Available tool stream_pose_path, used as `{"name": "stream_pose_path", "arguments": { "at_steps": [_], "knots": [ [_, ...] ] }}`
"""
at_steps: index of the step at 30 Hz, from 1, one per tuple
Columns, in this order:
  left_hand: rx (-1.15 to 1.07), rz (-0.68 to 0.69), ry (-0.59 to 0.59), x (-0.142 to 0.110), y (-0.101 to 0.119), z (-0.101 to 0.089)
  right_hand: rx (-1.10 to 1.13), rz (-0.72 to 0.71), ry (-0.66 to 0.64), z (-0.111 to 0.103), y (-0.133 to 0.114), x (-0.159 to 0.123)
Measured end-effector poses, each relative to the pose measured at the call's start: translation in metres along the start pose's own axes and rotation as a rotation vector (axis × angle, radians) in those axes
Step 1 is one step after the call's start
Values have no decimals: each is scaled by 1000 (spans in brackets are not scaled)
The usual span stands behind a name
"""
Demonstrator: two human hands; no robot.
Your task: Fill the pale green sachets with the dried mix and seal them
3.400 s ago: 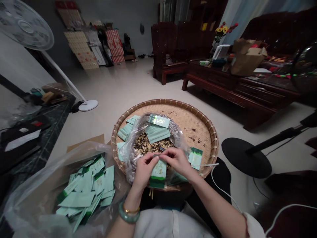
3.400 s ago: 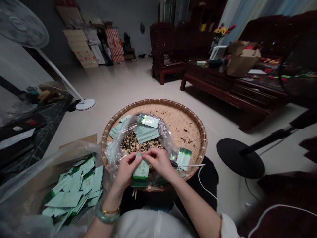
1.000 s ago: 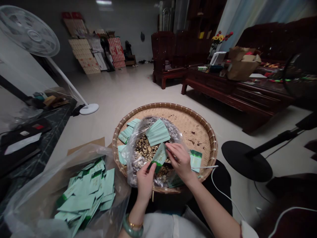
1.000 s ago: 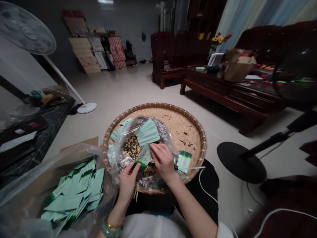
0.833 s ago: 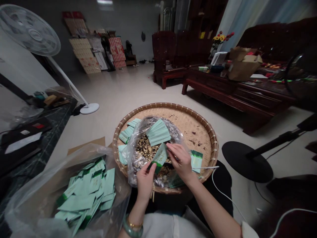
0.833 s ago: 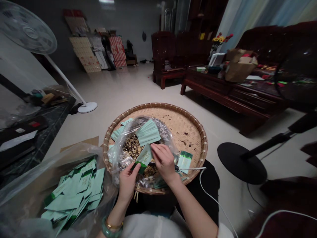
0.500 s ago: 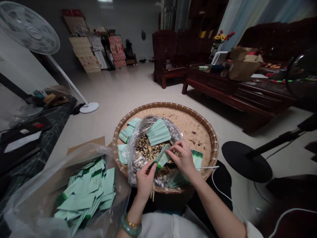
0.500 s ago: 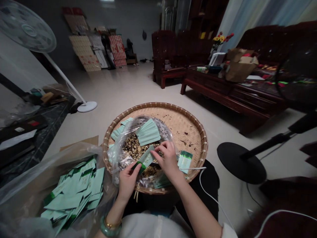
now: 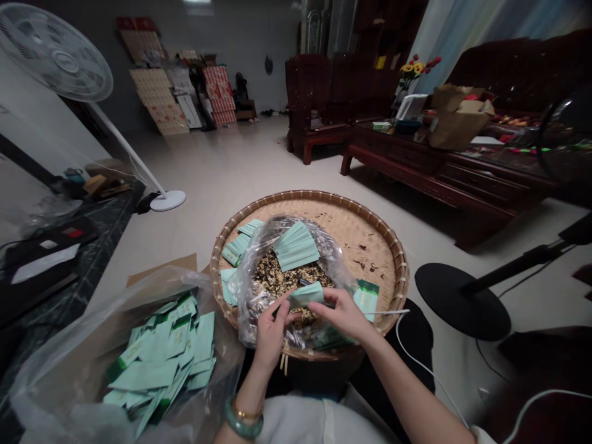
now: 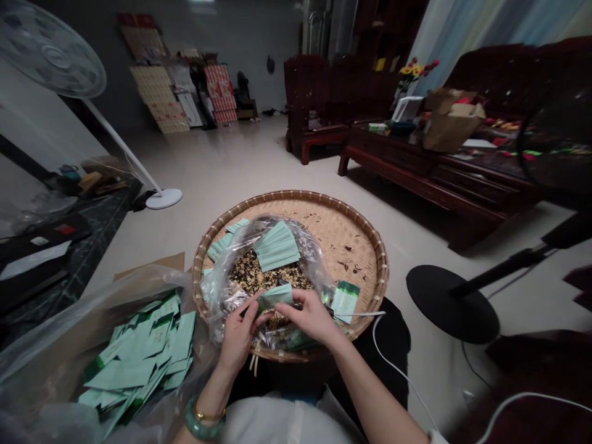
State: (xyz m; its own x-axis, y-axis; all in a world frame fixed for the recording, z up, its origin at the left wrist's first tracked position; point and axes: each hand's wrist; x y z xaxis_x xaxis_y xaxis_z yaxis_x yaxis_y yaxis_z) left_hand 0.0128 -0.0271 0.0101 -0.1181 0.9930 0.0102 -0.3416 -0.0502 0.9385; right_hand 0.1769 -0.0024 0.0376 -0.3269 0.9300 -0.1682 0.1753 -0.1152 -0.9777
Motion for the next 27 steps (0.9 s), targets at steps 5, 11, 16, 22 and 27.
{"name": "stream_pose_path", "arguments": {
  "at_steps": [5,11,16,22,27],
  "knots": [
    [51,-66,-89,-1,3,-1,2,107,-122,-4,15,-1],
    [343,160,-99,2,4,-7,-19,172,-52,-17,31,-9],
    [959,779,-296,-2,7,-7,-21,169,-49,-15,29,-12],
    [1251,756,-534,-7,2,0,0,88,-71,-3,29,-10],
    [1144,704,-501,-2,-7,0,-41,84,-50,-9,24,-14]
  ]
}}
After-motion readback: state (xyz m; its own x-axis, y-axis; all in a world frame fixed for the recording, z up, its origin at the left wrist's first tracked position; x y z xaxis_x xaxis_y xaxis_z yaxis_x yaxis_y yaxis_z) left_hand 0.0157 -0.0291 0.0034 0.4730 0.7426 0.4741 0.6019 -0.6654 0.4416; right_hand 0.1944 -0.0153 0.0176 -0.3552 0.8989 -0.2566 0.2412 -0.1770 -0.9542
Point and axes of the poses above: each hand's wrist, its own x-axis towards the middle knuckle, its own z-axis out of the palm, y = z × x, and after that the axes turned 11 degrees about z, right-handed
